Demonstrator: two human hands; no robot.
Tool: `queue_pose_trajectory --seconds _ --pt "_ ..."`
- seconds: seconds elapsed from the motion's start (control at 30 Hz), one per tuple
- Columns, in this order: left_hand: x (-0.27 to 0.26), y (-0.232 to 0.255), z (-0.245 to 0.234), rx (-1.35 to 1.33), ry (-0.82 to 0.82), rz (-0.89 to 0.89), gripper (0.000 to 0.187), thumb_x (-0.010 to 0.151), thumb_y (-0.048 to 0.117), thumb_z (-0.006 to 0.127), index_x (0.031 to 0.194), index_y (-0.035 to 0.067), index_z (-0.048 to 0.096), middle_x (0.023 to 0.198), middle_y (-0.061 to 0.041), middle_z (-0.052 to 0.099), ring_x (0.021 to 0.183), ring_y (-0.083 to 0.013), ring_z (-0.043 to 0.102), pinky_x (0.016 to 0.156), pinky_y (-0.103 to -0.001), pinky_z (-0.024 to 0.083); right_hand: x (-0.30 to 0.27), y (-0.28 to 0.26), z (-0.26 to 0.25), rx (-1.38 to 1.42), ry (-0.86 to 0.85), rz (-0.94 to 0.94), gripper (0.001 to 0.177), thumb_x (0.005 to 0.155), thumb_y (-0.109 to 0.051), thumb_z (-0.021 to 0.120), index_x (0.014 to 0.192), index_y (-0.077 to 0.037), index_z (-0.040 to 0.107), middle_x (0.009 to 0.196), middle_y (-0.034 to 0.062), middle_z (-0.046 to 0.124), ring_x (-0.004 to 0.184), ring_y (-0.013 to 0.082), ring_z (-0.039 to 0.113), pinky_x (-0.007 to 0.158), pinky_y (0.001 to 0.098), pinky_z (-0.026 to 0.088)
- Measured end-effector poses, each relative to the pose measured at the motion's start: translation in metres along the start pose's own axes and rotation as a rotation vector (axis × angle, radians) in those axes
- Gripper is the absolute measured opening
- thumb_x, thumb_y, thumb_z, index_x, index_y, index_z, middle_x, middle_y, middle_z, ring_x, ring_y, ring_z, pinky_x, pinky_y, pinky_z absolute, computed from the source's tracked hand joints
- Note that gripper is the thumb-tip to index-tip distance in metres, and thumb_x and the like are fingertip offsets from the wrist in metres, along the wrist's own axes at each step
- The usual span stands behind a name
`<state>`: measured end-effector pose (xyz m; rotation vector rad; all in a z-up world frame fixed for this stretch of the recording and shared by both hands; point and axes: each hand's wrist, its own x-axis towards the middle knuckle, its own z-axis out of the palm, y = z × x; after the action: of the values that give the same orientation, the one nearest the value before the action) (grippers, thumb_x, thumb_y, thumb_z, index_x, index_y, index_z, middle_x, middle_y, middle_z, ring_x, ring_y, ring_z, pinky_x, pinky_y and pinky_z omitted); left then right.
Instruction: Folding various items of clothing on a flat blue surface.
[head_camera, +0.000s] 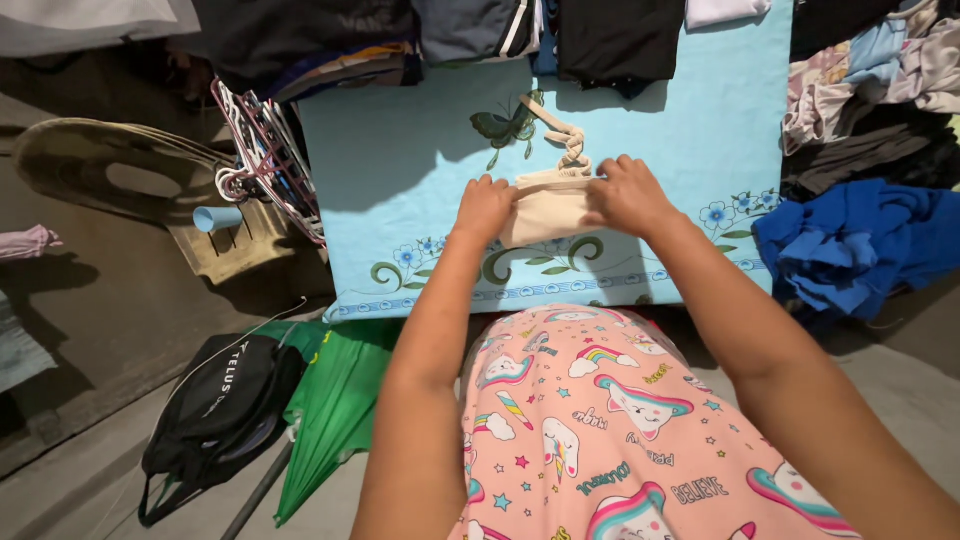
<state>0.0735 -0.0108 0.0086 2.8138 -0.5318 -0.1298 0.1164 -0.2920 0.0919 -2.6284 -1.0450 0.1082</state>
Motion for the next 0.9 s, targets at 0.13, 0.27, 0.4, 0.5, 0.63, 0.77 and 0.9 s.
queue_pose_trajectory --seconds 0.13,0.27,0.4,0.5,0.63,0.77,0.9 --pt "0.001 -0.003 -0.017 -0.150 -0.116 -0.067 0.009 0.086 0.015 0.065 0.092 0.015 0.071 0.089 -0.006 0.073 0.094 -0.0310 0.063 0.084 -0.046 0.046 -0.008 0.030 0.024 0.127 -0.280 0.146 0.024 0.085 -0.035 0.075 0.088 -0.011 0.073 0.093 0.0102 0.070 0.096 0.0332 0.062 0.088 0.0446 0.049" --pt "0.015 0.006 -0.043 -0.244 -0.149 -0.219 0.013 0.095 0.019 0.060 0.103 0.014 0.069 0.092 -0.013 0.072 0.096 -0.0338 0.062 0.088 -0.047 0.044 -0.001 0.031 0.015 0.382 -0.105 0.338 0.028 0.096 -0.031 0.070 0.094 -0.004 0.067 0.084 0.0202 0.065 0.087 0.0396 0.059 0.076 0.0510 0.047" --pt "0.023 0.037 -0.017 -0.039 0.488 -0.208 0.031 0.091 0.020 0.058 0.117 0.005 0.065 0.123 -0.017 0.065 0.119 -0.0353 0.056 0.102 -0.050 0.041 0.012 0.030 0.031 0.355 0.119 0.445 0.022 0.095 -0.026 0.071 0.095 -0.004 0.068 0.083 0.0198 0.066 0.085 0.0405 0.061 0.076 0.0517 0.048" --pt "0.011 0.054 0.053 -0.042 0.213 -0.164 0.028 0.103 0.025 0.058 0.126 0.010 0.061 0.142 -0.008 0.056 0.144 -0.0310 0.049 0.127 -0.050 0.034 0.015 0.030 0.044 0.279 0.138 0.445 0.019 0.093 -0.024 0.074 0.095 -0.006 0.069 0.084 0.0192 0.066 0.083 0.0405 0.061 0.074 0.0509 0.046" --pt "-0.003 0.079 0.046 -0.027 0.192 -0.088 0.060 0.100 0.036 0.057 0.151 0.007 0.044 0.164 -0.016 0.032 0.150 -0.0384 0.031 0.124 -0.056 0.022 0.011 0.022 0.056 0.179 0.171 0.384 0.018 0.092 -0.023 0.076 0.089 -0.008 0.068 0.078 0.0140 0.068 0.079 0.0370 0.062 0.074 0.0497 0.045" --pt "0.002 0.067 0.054 0.020 -0.002 -0.136 0.072 0.100 0.039 0.054 0.161 0.010 0.030 0.171 -0.011 0.018 0.157 -0.0360 0.019 0.127 -0.054 0.016 0.013 0.011 0.067 0.088 0.242 0.467 0.017 0.094 -0.020 0.077 0.090 -0.007 0.066 0.084 0.0122 0.069 0.086 0.0360 0.062 0.079 0.0495 0.043" --pt "0.011 0.058 0.042 0.029 -0.024 -0.078 0.073 0.100 0.038 0.054 0.162 0.009 0.028 0.171 -0.011 0.016 0.157 -0.0358 0.017 0.127 -0.054 0.014 0.019 0.001 0.068 0.066 0.270 0.247 0.024 0.083 -0.014 0.072 0.103 -0.003 0.067 0.116 0.0169 0.068 0.129 0.0376 0.057 0.113 0.0499 0.042"
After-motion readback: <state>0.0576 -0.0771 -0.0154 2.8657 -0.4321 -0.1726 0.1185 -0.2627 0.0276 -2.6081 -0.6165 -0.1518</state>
